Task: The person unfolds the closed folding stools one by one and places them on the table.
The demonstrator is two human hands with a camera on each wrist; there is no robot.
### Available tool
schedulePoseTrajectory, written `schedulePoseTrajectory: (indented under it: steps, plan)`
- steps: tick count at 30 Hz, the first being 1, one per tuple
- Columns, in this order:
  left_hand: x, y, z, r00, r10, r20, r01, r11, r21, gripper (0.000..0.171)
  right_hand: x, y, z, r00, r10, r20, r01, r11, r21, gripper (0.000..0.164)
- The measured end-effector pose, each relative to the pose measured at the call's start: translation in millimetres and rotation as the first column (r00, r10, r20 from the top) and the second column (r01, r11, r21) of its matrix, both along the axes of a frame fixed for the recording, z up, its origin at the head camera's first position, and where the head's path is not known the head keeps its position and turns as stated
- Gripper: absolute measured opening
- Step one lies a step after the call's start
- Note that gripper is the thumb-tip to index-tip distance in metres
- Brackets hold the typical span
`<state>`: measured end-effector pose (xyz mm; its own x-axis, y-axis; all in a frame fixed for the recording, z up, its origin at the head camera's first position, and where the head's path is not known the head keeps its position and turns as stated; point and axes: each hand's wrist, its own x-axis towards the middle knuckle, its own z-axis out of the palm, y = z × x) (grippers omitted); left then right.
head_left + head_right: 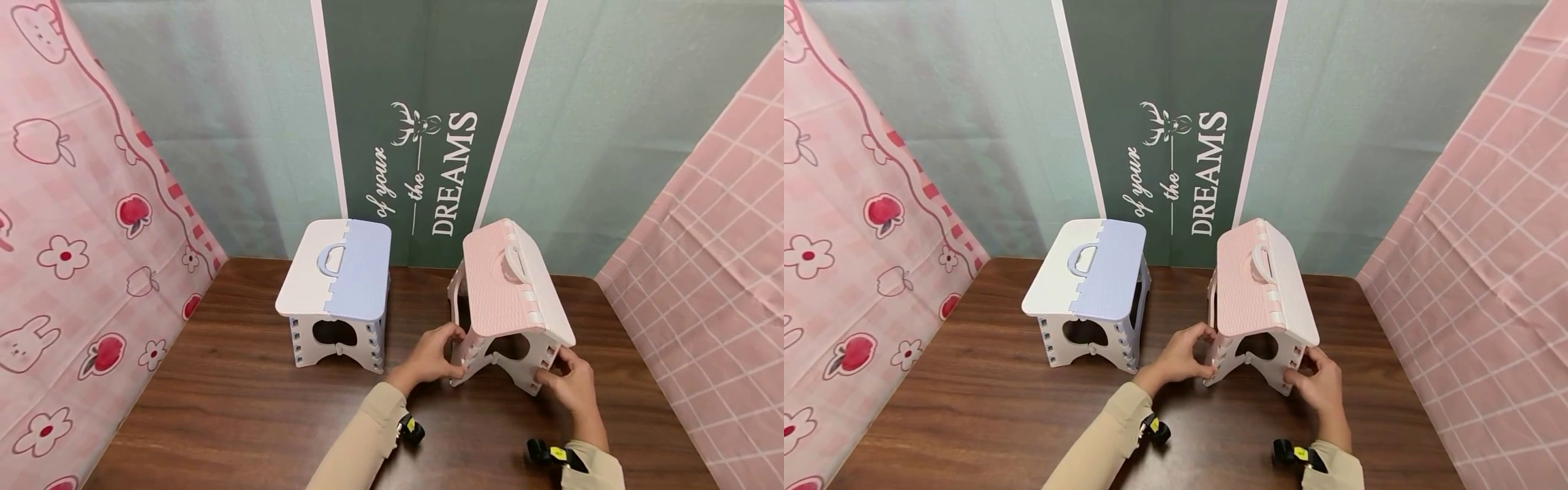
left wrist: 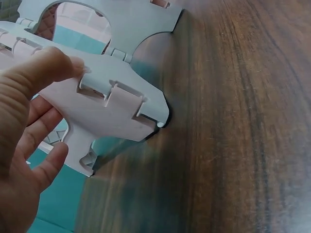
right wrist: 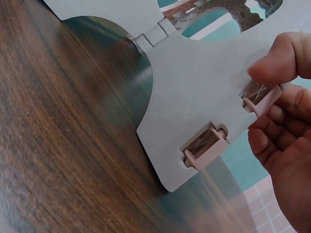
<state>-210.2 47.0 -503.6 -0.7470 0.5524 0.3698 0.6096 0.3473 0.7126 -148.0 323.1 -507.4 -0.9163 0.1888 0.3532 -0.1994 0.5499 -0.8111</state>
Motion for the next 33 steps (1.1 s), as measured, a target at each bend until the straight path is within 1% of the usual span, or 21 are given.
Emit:
schedulePoseTrajectory:
  steps: [5, 11, 14, 19, 24, 25, 27, 31, 33]
  plan:
    - [2.9, 1, -0.4, 1.000, 0.018, 0.011, -0.018, 1.000, -0.002, 0.052, -0.3, 0, 0.8, 1.000, 0.012, 0.002, -0.012, 1.000, 0.026, 0.037]
    - [5.0, 2, -2.0, 1.000, 0.027, -0.003, -0.027, 1.000, 0.001, 0.053, 0.2, -2, 2.8, 1.000, 0.010, 0.030, -0.011, 0.999, 0.039, 0.039]
    - [5.1, 2, -2.4, 1.000, 0.023, -0.002, -0.023, 1.000, 0.001, 0.053, 4.1, -8, 10.8, 0.999, 0.013, 0.034, -0.014, 1.000, 0.026, 0.038]
    - [2.4, 1, -1.3, 1.000, 0.010, 0.008, -0.010, 1.000, 0.014, 0.052, 10.8, -20, 29.3, 1.000, 0.022, 0.002, -0.022, 1.000, 0.019, 0.035]
    - [0.4, -1, -0.8, 1.000, 0.010, 0.010, -0.010, 1.000, 0.008, 0.052, 11.3, -23, 35.5, 1.000, 0.023, 0.003, -0.023, 0.999, 0.039, 0.034]
    - [1.1, -1, -0.6, 1.000, 0.013, 0.010, -0.013, 1.000, 0.007, 0.052, 10.9, -21, 35.1, 0.999, 0.032, 0.019, -0.033, 0.999, 0.037, 0.034]
    - [3.4, -1, -0.7, 1.000, 0.024, -0.006, -0.024, 1.000, -0.003, 0.052, 9.0, -13, 27.7, 0.996, 0.059, 0.066, -0.062, 0.997, 0.041, 0.035]
    - [9.1, 2, -0.9, 0.997, 0.052, -0.049, -0.052, 0.999, -0.012, 0.052, 5.4, 4, 11.3, 0.981, 0.112, 0.159, -0.120, 0.992, 0.039, 0.038]
    - [11.4, 4, -1.0, 0.996, 0.065, -0.064, -0.066, 0.998, -0.012, 0.052, 5.1, 7, 7.1, 0.977, 0.127, 0.169, -0.135, 0.990, 0.035, 0.039]
